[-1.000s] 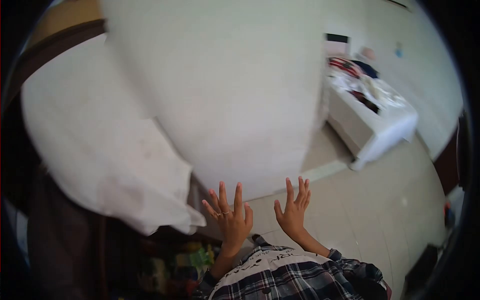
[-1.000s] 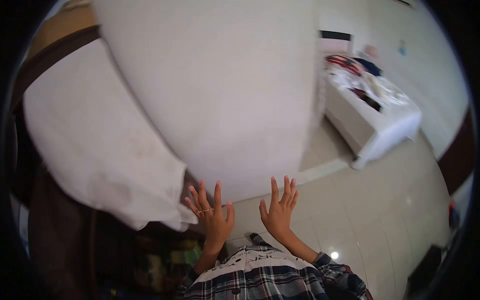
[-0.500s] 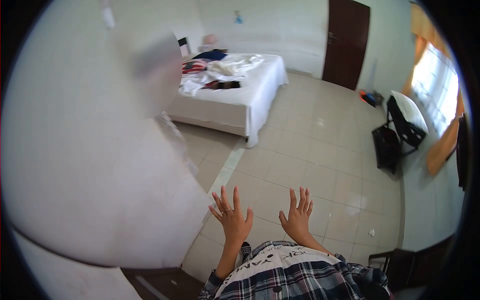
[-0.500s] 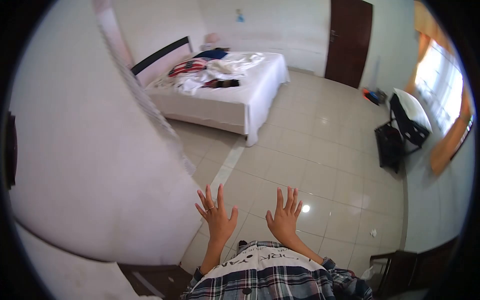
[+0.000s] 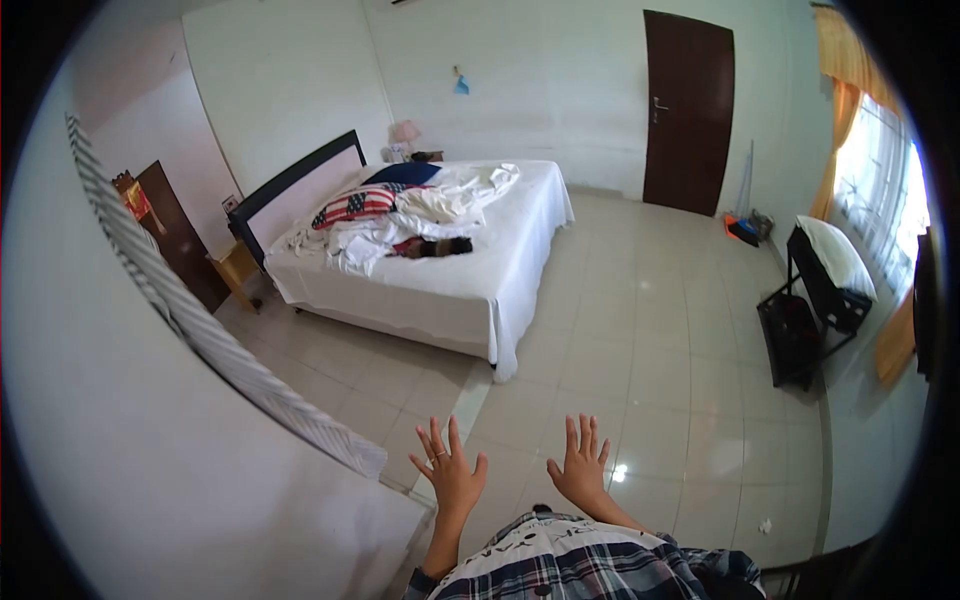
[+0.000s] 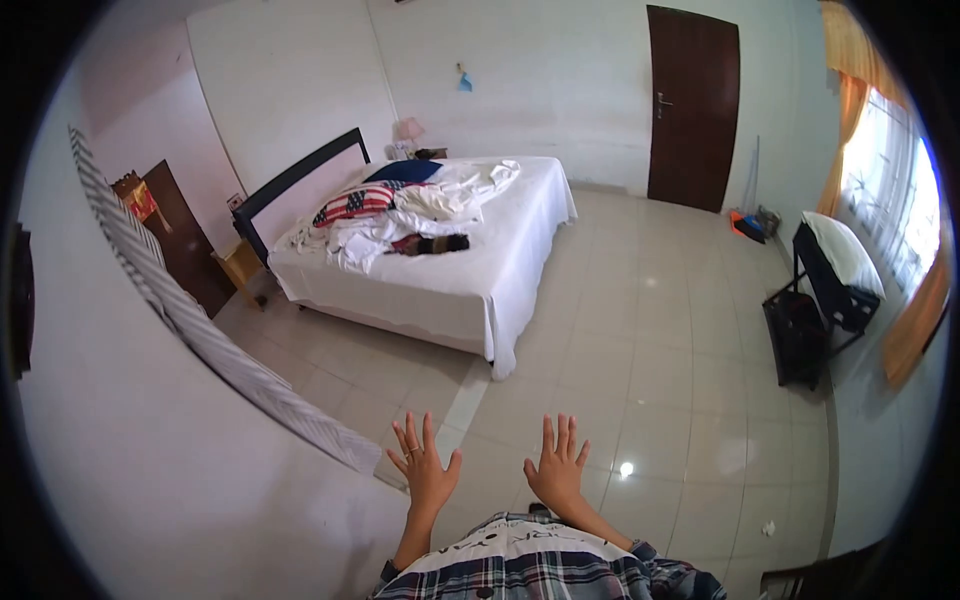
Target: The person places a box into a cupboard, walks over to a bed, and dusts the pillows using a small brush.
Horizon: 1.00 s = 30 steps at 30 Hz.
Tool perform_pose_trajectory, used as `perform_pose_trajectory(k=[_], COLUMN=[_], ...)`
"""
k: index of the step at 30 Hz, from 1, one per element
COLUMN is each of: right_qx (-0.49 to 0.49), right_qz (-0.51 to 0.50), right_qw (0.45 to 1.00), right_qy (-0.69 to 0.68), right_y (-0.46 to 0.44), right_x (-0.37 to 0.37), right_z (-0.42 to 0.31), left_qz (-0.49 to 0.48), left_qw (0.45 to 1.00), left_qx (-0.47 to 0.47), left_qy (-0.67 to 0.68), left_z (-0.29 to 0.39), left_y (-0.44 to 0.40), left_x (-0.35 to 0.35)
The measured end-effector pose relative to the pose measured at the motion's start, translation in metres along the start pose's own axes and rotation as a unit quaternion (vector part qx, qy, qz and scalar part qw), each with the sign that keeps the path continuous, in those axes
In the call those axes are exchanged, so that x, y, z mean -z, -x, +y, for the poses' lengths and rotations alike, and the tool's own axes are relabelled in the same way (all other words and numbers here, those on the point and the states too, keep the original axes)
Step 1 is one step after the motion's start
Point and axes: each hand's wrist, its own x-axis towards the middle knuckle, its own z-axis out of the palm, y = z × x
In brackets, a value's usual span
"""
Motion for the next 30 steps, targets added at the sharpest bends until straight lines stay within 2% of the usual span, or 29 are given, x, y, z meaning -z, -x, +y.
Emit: perform_pose_trajectory(k=[2, 7, 14, 18, 22, 30], right_qx=[0.013, 0.064, 0.091, 0.101, 0.094, 0.132], right_qz=[-0.025, 0.017, 0.004, 0.004, -0.044, -0.053], right_qw=[1.000, 0.998, 0.996, 0.994, 0.994, 0.989], right_qy=[0.009, 0.006, -0.023, -0.036, -0.044, -0.033], right_y=[-0.056, -0.201, -0.362, -0.447, -0.532, -0.691], right_x=[0.001, 0.006, -0.054, -0.109, -0.154, -0.200], right_z=[-0.007, -0.036, -0.094, -0.141, -0.198, -0.303], left_qz=[-0.004, 0.034, 0.029, 0.042, 0.060, 0.045], left_qw=[1.000, 0.998, 0.987, 0.986, 0.985, 0.990], left_qx=[0.023, 0.046, 0.147, 0.151, 0.154, 0.121], left_qy=[-0.006, -0.031, -0.065, -0.059, -0.049, -0.049], left_z=[-0.004, -0.011, -0.094, -0.166, -0.220, -0.289], left_y=[-0.047, -0.160, -0.282, -0.367, -0.473, -0.661], left_x=[-0.005, 0.009, -0.006, -0.020, -0.016, -0.020])
